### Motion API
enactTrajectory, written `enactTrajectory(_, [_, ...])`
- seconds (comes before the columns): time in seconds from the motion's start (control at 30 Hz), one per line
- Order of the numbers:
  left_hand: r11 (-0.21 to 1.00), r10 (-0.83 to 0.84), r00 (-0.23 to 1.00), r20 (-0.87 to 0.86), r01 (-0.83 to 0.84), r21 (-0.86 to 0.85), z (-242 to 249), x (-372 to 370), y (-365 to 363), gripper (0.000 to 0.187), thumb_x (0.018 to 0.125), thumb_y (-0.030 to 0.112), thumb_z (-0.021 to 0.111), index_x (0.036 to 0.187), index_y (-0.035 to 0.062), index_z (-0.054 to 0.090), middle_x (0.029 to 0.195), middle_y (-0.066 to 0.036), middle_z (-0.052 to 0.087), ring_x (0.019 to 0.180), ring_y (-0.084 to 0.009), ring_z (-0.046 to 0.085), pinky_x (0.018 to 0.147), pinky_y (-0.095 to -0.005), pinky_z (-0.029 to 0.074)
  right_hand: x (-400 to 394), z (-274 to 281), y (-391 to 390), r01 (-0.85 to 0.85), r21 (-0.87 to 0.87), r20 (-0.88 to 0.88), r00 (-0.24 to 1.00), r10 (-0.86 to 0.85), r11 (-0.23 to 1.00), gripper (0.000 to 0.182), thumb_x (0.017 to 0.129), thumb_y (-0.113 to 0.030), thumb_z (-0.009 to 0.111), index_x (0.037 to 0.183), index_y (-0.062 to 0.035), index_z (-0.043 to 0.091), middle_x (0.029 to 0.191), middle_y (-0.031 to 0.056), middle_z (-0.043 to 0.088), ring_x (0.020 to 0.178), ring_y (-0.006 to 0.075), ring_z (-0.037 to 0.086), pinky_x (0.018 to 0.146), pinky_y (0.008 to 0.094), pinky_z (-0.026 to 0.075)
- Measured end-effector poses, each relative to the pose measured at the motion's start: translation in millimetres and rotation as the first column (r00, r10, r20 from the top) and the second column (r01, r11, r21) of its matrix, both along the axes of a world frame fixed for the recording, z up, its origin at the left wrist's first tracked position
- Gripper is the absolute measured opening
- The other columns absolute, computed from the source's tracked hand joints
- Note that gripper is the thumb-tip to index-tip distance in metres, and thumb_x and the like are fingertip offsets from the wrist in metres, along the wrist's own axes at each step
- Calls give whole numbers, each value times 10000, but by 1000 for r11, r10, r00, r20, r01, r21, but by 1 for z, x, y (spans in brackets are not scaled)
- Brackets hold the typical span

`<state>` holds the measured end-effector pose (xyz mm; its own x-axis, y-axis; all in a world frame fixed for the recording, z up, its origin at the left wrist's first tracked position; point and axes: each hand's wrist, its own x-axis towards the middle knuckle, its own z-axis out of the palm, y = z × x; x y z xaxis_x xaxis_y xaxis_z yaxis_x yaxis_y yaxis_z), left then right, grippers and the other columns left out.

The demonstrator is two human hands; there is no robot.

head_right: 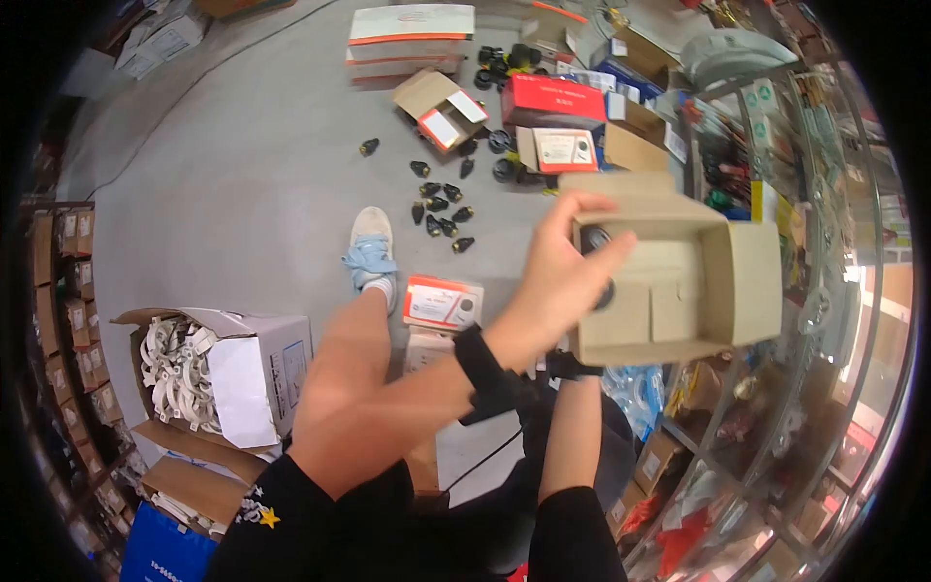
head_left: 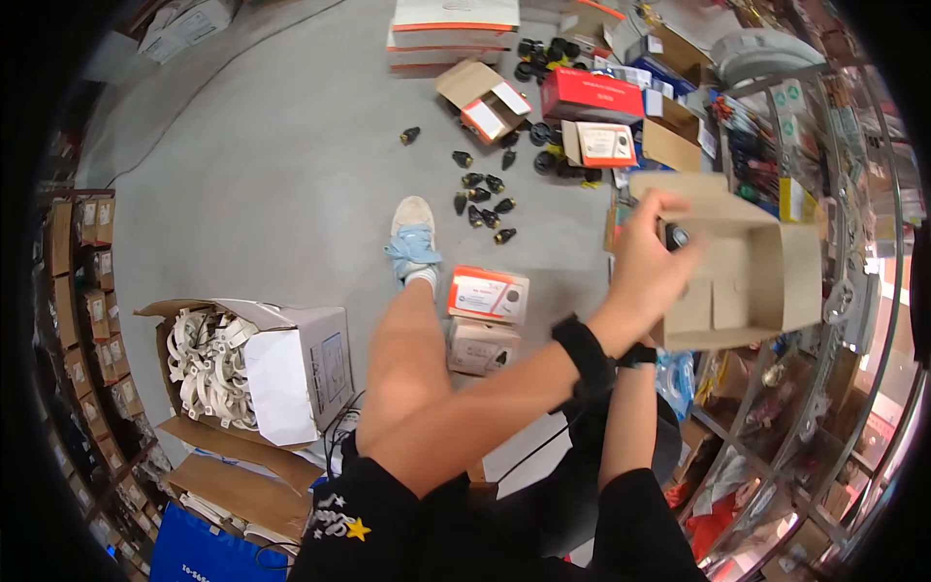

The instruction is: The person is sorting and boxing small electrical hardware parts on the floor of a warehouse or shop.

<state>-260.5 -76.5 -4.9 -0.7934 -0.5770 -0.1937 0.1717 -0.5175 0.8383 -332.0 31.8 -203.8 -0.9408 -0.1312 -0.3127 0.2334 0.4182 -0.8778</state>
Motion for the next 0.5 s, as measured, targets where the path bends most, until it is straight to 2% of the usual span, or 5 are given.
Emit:
enactTrajectory(0.07, [998,-48,993,107,53,-46,-1,3,3,278,744,72,638,978,33,493,870,-70,560,718,-96,525,599,-264,424,10,-60,-21,-237,184,128,968,215,954,206,808,-113,480,1001,-87,546,785,58,584,666,141,558,556,294,468])
enactTrajectory(0.1, [998,-28,995,95,34,-59,-3,2,6,281,738,74,639,970,30,487,851,-76,560,675,-108,518,574,-272,414,9,-106,-26,-319,229,185,942,280,920,309,758,-153,521,1060,-92,535,748,93,602,688,156,573,640,294,454])
enactTrajectory(0.27, [989,25,997,72,-14,-148,-2,5,9,294,718,73,634,957,16,472,839,-89,549,607,-141,481,546,-274,388,40,-198,-61,-560,495,84,792,604,665,348,728,-133,528,1076,-125,525,781,166,613,750,305,596,710,386,460])
enactTrajectory(0.4, [988,42,995,89,-28,-150,-1,12,11,314,702,68,636,960,17,465,879,-80,532,589,-146,437,550,-273,369,59,-229,-82,-565,507,28,765,643,651,348,742,-127,503,1090,-122,516,862,195,612,833,360,581,749,421,450])
enactTrajectory(0.5, [988,-12,997,78,24,-156,1,19,13,323,693,58,637,955,23,453,803,-83,492,556,-141,407,520,-295,339,59,-240,-90,-521,339,274,851,448,783,368,755,-127,492,1123,-122,495,935,234,590,879,389,562,770,421,444])
